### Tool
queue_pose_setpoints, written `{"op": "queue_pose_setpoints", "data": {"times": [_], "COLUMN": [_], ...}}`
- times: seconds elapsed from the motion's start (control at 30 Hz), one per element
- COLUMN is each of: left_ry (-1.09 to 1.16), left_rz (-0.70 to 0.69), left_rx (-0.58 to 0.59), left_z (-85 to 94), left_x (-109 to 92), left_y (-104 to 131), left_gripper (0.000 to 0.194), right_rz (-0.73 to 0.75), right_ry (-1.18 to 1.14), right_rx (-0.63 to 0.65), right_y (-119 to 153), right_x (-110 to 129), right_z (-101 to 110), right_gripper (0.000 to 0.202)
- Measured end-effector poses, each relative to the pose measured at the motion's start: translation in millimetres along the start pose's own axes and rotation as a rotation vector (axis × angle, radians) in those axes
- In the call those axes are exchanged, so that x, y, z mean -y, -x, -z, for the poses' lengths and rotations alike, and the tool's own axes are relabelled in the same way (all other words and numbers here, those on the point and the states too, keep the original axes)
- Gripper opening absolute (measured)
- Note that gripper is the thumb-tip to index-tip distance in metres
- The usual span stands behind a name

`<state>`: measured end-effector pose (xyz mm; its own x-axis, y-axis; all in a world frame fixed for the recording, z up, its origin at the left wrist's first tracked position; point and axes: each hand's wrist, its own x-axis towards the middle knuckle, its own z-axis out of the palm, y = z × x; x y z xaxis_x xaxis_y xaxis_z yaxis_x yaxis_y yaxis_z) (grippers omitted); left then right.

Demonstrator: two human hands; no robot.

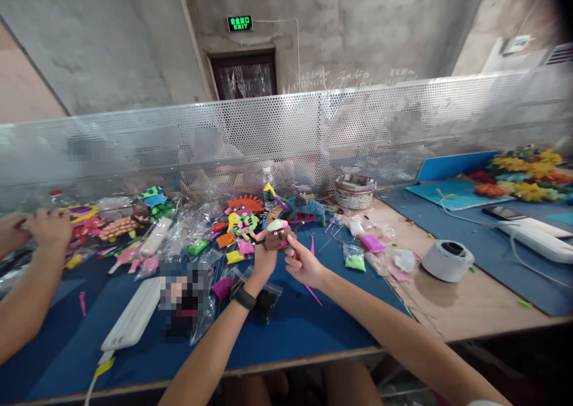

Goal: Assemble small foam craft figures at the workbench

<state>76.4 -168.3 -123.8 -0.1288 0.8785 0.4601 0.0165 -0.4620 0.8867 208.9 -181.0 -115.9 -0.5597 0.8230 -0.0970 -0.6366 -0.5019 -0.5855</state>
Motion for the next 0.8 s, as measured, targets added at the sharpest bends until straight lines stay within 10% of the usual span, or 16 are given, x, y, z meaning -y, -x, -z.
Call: {"op": "queue_pose_setpoints", "data": {"times": [0.53,0.8], "left_ry": [0.049,-0.046], "left_rz": [0.094,-0.014], "left_rx": [-0.135,-0.095], "left_z": [13.7,21.6], "left_x": [15,22], "left_y": [-15,-18], "left_gripper": [0.034,0.033], "right_rz": [0.244,0.084], "right_ry": [0.478,0.277], "right_rx": [-0.118,-0.145], "right_y": [-10,-14], "right_x": [0,5], "right_z": [9,11], "right_gripper": [0.036,0.026]}}
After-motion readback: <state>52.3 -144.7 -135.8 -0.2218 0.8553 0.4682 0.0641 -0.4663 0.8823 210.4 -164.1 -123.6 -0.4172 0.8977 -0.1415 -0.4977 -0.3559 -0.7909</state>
